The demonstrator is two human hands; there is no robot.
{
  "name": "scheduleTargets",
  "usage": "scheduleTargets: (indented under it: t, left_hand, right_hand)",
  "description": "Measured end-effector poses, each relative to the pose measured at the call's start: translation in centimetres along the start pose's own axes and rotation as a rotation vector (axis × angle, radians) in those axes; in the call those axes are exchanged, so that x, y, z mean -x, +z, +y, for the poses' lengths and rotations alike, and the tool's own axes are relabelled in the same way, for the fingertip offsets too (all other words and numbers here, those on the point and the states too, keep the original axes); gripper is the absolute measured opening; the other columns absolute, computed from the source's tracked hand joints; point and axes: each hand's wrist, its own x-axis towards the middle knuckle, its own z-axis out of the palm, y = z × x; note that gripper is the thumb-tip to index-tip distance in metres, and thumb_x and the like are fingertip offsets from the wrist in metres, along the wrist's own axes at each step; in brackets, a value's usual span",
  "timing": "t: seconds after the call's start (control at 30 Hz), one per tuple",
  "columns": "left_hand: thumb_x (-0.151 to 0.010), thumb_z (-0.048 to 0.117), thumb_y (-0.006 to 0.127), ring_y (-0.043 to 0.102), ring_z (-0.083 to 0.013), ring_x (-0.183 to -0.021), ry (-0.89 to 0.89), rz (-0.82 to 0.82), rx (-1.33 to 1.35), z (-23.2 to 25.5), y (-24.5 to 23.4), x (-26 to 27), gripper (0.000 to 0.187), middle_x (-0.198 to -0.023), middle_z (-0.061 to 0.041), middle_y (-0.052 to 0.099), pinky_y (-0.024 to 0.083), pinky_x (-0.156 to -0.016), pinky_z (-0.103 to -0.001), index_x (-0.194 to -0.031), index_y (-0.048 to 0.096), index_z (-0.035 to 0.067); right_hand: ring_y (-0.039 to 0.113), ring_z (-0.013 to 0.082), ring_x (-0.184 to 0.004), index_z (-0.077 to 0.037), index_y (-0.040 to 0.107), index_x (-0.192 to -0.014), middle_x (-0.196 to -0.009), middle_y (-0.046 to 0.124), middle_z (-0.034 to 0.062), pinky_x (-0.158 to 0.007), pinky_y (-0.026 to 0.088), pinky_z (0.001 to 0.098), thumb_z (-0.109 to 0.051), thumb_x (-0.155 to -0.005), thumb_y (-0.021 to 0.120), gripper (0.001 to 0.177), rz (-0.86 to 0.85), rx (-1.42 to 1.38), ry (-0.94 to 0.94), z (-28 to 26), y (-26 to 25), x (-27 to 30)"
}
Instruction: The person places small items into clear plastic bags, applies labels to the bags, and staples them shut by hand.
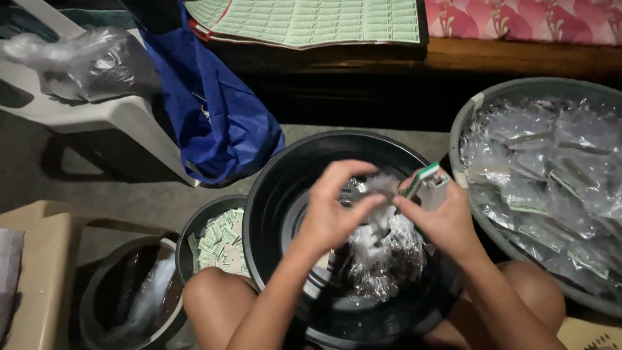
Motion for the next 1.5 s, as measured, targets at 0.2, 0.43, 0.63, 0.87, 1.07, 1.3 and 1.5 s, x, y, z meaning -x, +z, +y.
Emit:
scheduleTargets:
  t: [0.2, 0.43, 0.63, 0.87, 1.07, 1.3, 1.5]
  left_hand:
    - [-0.077, -0.008, 0.069, 0.073, -0.0263, -0.099, 0.117, -0.079, 0.190, 0.5, 1.7, 1.7, 0.035, -0.107, -0.004, 0.073, 0.057, -0.091, -0.035, -0.099, 0.077, 0.017]
    - [-0.088, 0.001, 0.073, 0.072, -0.0346, -0.097, -0.011, -0.022, 0.143, -0.8, 2.5, 2.6, 0.025, -0.099, -0.010, 0.072, 0.057, -0.084, -0.041, -0.111, 0.072, 0.013]
    - [-0.081, -0.003, 0.074, 0.063, -0.0183, -0.078, -0.195, -0.045, 0.006, 0.3, 1.9, 2.2, 0.026, -0.092, -0.007, 0.068, 0.053, -0.071, -0.031, -0.105, 0.062, 0.002]
    - [-0.073, 0.005, 0.087, 0.072, -0.0351, -0.080, -0.159, 0.090, 0.015, -2.9, 5.4, 3.6, 0.029, -0.083, -0.009, 0.069, 0.058, -0.070, -0.040, -0.094, 0.069, 0.010]
    - [-0.070, 0.004, 0.088, 0.069, -0.0286, -0.068, -0.245, 0.039, -0.073, -3.9, 6.8, 4.4, 0.028, -0.074, -0.006, 0.064, 0.056, -0.060, -0.036, -0.088, 0.068, 0.011]
    - [-0.067, 0.016, 0.090, 0.070, -0.0326, -0.070, -0.234, -0.055, -0.127, -6.1, 7.9, 4.3, 0.031, -0.074, -0.006, 0.065, 0.055, -0.066, -0.044, -0.088, 0.067, 0.013]
    - [-0.079, 0.009, 0.081, 0.054, -0.0144, -0.060, -0.322, -0.158, -0.108, -4.8, 5.6, -1.2, 0.028, -0.081, -0.006, 0.065, 0.048, -0.055, -0.029, -0.107, 0.077, 0.008]
  right_hand:
    - [0.072, 0.0212, -0.084, -0.002, 0.068, -0.098, -0.093, 0.075, 0.0154, -0.087, 0.058, 0.0402, -0.001, -0.069, 0.091, 0.037, -0.033, -0.110, 0.096, -0.1, -0.8, 0.7]
    - [0.070, 0.0191, -0.085, -0.008, 0.060, -0.103, -0.095, 0.072, 0.0105, -0.081, 0.056, 0.0352, -0.004, -0.080, 0.081, 0.031, 0.024, -0.466, 0.330, 2.0, -0.6, -0.2]
    - [0.068, 0.0211, -0.090, -0.015, 0.059, -0.132, -0.102, 0.068, 0.0070, -0.076, 0.057, 0.0368, -0.014, -0.092, 0.069, 0.041, 0.189, -0.859, 0.441, 3.9, -2.1, -1.1]
    - [0.059, 0.0126, -0.074, -0.012, 0.065, -0.093, -0.078, 0.073, 0.0076, -0.088, 0.042, 0.0251, -0.042, -0.107, 0.058, 0.033, 0.253, -0.101, -0.050, -0.5, 2.5, -1.2]
    - [0.046, 0.0093, -0.058, -0.010, 0.065, -0.073, -0.061, 0.058, 0.0018, -0.060, 0.046, 0.0268, -0.031, -0.098, 0.079, 0.035, 0.342, -0.085, 0.083, 6.1, 5.3, -2.6]
    - [0.048, 0.0133, -0.060, -0.009, 0.068, -0.084, -0.067, 0.060, 0.0057, -0.060, 0.040, 0.0324, -0.040, -0.101, 0.077, 0.037, 0.323, -0.023, 0.205, 6.8, 1.8, -2.3]
    - [0.075, 0.0183, -0.090, -0.002, 0.060, -0.117, -0.098, 0.070, 0.0082, -0.082, 0.062, 0.0251, -0.011, -0.100, 0.073, 0.024, 0.149, -0.117, 0.218, 5.5, -4.5, -3.7]
